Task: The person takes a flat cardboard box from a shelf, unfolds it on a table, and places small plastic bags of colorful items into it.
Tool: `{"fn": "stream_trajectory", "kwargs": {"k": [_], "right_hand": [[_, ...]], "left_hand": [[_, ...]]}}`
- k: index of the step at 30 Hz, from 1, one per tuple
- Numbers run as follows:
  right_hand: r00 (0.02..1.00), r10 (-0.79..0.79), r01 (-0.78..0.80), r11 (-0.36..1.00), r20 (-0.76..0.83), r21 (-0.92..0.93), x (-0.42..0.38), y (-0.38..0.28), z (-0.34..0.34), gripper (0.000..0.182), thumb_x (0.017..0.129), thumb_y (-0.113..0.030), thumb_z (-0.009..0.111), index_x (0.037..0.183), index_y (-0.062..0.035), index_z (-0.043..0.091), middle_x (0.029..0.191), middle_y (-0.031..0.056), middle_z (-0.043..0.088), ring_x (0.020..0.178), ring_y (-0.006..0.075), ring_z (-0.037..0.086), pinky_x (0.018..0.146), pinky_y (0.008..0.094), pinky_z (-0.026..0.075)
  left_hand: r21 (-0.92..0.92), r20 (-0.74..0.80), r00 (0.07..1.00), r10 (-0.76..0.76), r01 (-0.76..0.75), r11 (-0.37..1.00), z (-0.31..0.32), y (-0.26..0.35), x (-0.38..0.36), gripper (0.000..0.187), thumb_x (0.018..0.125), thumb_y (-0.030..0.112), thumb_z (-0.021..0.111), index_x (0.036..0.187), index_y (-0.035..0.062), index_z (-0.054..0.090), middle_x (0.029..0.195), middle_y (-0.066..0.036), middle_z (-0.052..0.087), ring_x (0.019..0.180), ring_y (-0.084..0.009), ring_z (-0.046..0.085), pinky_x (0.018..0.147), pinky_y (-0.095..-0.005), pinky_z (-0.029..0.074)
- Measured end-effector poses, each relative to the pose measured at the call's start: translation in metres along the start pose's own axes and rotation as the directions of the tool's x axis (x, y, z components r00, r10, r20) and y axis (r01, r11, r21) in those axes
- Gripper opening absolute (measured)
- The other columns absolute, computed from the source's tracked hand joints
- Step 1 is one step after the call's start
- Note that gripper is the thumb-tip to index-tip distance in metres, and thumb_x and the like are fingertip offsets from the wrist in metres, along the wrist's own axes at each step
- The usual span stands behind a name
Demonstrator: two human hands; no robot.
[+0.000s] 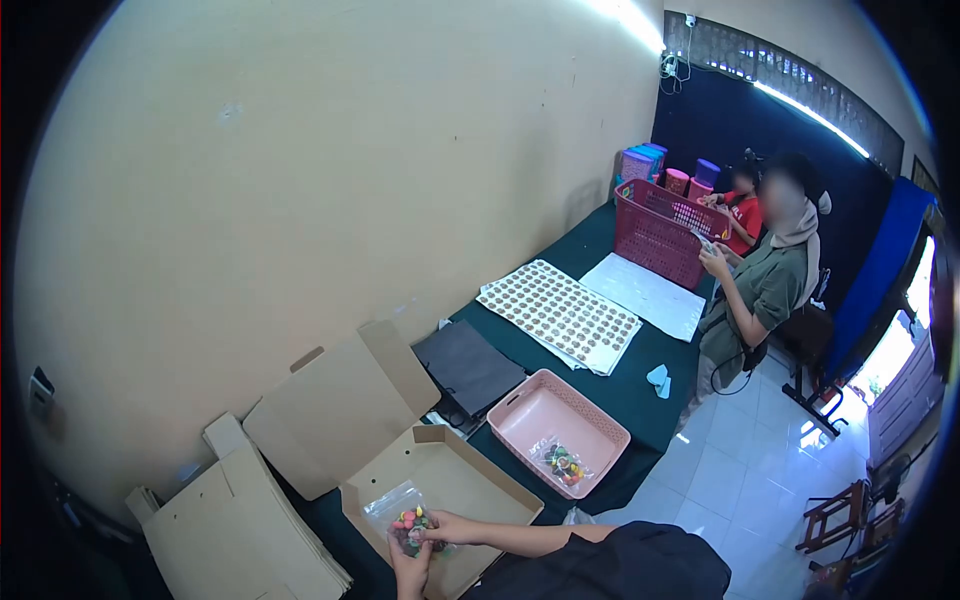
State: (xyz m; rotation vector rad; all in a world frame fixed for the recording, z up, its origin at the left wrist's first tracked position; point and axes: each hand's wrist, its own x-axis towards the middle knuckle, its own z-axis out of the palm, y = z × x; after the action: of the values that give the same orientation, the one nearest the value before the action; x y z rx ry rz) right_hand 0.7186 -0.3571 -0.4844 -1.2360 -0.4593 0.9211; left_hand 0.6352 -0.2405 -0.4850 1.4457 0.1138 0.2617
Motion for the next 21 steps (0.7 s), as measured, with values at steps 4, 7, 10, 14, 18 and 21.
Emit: {"fn": "stream_trajectory", "kwargs": {"k": [4, 7, 10, 14, 18, 21], "right_hand": [[0.995, 0.06, -0.052, 0.993, -0.08, 0.102, -0.003, 0.003, 0.005, 0.047, 0.087, -0.035, 0.052, 0.123, -0.0069, 0.039, 0.09, 0.0, 0.054, 0.077, 0.0065, 0.049, 0.064, 0.0202, 0.041], [0.994, 0.026, -0.016, 0.995, -0.104, 0.096, -0.012, -0.013, 0.006, 0.048, 0.089, -0.037, 0.048, 0.124, -0.0062, 0.037, 0.096, 0.0001, 0.051, 0.081, 0.0063, 0.048, 0.067, 0.0201, 0.041], [0.992, 0.041, -0.032, 0.997, -0.12, 0.072, -0.02, -0.012, 0.0, 0.047, 0.09, -0.036, 0.047, 0.125, -0.0072, 0.036, 0.093, -0.0012, 0.05, 0.078, 0.005, 0.048, 0.065, 0.0203, 0.041], [0.996, 0.001, -0.004, 1.0, -0.087, -0.024, -0.027, -0.023, -0.001, 0.042, 0.091, -0.032, 0.045, 0.124, -0.0076, 0.037, 0.091, -0.0011, 0.051, 0.076, 0.0046, 0.048, 0.063, 0.0192, 0.041], [0.997, 0.071, -0.07, 0.993, -0.015, 0.09, -0.019, -0.027, 0.002, 0.039, 0.091, -0.027, 0.045, 0.123, -0.0068, 0.037, 0.089, -0.0016, 0.053, 0.075, 0.0045, 0.049, 0.062, 0.019, 0.041], [0.994, 0.102, -0.1, 0.993, -0.026, 0.067, -0.019, -0.029, 0.003, 0.038, 0.091, -0.026, 0.046, 0.122, -0.0072, 0.039, 0.091, -0.0019, 0.054, 0.075, 0.0037, 0.049, 0.064, 0.0188, 0.041]], "left_hand": [[0.093, 0.061, 0.996, -0.059, 0.053, 0.994, 0.002, 0.021, 0.001, 0.059, 0.072, 0.0, 0.064, 0.122, 0.0013, 0.031, 0.112, -0.01, 0.046, 0.103, -0.0191, 0.049, 0.087, -0.0293, 0.04], [-0.002, -0.03, 0.994, -0.102, 0.102, 0.995, 0.01, 0.013, 0.009, 0.049, 0.079, 0.003, 0.059, 0.121, -0.0003, 0.033, 0.116, -0.012, 0.046, 0.104, -0.0191, 0.049, 0.087, -0.0295, 0.041], [-0.109, -0.12, 0.979, -0.165, 0.152, 0.982, 0.021, 0.008, 0.009, 0.042, 0.086, 0.006, 0.052, 0.122, -0.003, 0.033, 0.12, -0.014, 0.046, 0.109, -0.0198, 0.047, 0.09, -0.0297, 0.04], [-0.127, -0.195, 0.973, -0.122, 0.099, 0.987, 0.03, 0.004, 0.008, 0.041, 0.09, 0.015, 0.048, 0.124, -0.0034, 0.033, 0.119, -0.014, 0.047, 0.11, -0.0202, 0.046, 0.091, -0.0294, 0.038], [-0.15, -0.297, 0.951, -0.085, 0.042, 0.988, 0.029, 0.008, 0.0, 0.039, 0.092, 0.019, 0.044, 0.122, -0.0033, 0.035, 0.117, -0.014, 0.048, 0.109, -0.02, 0.046, 0.09, -0.0296, 0.038], [-0.111, -0.309, 0.948, -0.077, 0.044, 0.993, 0.028, 0.01, 0.0, 0.036, 0.092, 0.021, 0.044, 0.118, -0.0026, 0.038, 0.113, -0.014, 0.049, 0.106, -0.0197, 0.049, 0.089, -0.029, 0.039]]}}
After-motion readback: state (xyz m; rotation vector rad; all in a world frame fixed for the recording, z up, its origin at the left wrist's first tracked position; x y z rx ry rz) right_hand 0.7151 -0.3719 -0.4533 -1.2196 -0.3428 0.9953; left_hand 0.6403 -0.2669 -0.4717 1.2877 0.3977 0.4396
